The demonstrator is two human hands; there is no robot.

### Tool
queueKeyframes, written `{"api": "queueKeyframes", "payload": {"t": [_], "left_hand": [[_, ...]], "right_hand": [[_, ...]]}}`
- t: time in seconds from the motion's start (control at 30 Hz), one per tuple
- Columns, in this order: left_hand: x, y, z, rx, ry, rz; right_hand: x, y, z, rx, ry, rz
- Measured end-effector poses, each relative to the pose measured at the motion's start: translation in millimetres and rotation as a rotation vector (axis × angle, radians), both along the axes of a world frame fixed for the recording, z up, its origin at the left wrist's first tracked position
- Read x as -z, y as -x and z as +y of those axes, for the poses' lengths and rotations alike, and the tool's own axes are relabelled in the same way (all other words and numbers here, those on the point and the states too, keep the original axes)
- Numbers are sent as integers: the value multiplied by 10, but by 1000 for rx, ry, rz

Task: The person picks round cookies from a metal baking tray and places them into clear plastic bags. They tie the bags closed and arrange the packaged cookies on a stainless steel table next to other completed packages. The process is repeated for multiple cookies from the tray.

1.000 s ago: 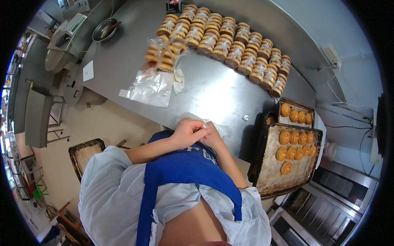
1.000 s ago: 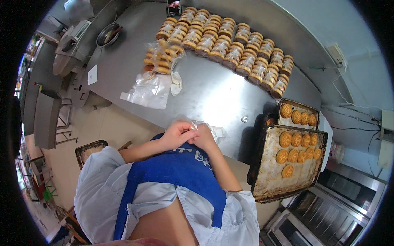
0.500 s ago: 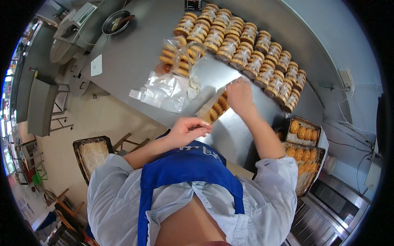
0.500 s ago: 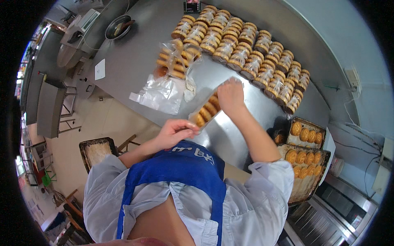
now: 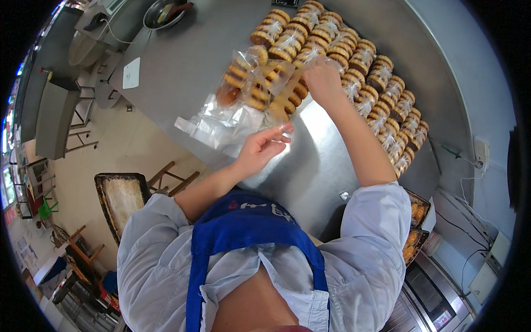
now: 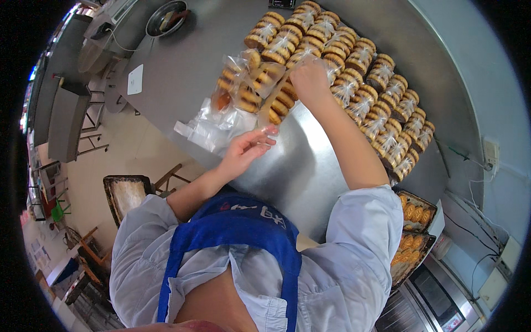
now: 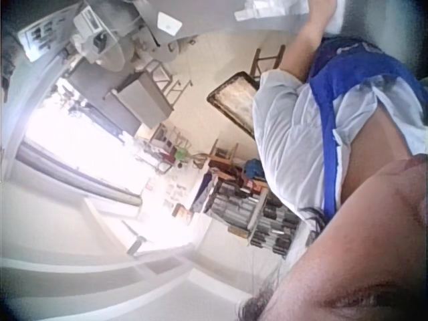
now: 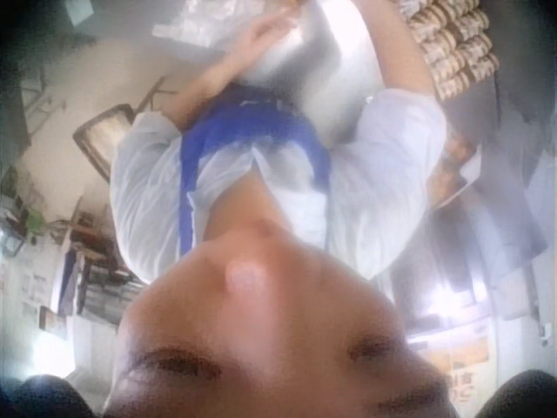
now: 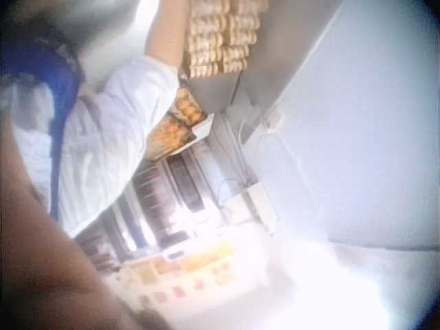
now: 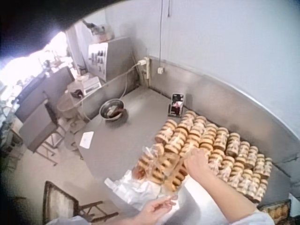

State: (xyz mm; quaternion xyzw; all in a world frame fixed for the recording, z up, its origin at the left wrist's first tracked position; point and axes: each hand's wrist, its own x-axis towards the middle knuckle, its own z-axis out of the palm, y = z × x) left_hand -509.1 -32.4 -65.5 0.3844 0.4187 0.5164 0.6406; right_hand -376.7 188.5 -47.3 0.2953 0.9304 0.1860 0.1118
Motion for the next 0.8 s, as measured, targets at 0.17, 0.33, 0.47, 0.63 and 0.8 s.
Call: {"api": "queueKeyframes", "payload": {"t": [0.17,0.33,0.47,0.63,0.8], "left_hand": [[312,-4,160,-185,14,-72],[315,197,153,-218,153,21],[269,291,-167,-263,271,-118],[318,391,-669,-272,590,-623],[571,1067,-1236,-409,503,-265]], "right_hand": [[-187,206,-3,150,693,51],[-325,-28,-627,275,755,1053],[201,-110,-1769,595,691,1596],[318,330,-2905,-8,806,958],[1120,572,-2727,25,751,761]]}}
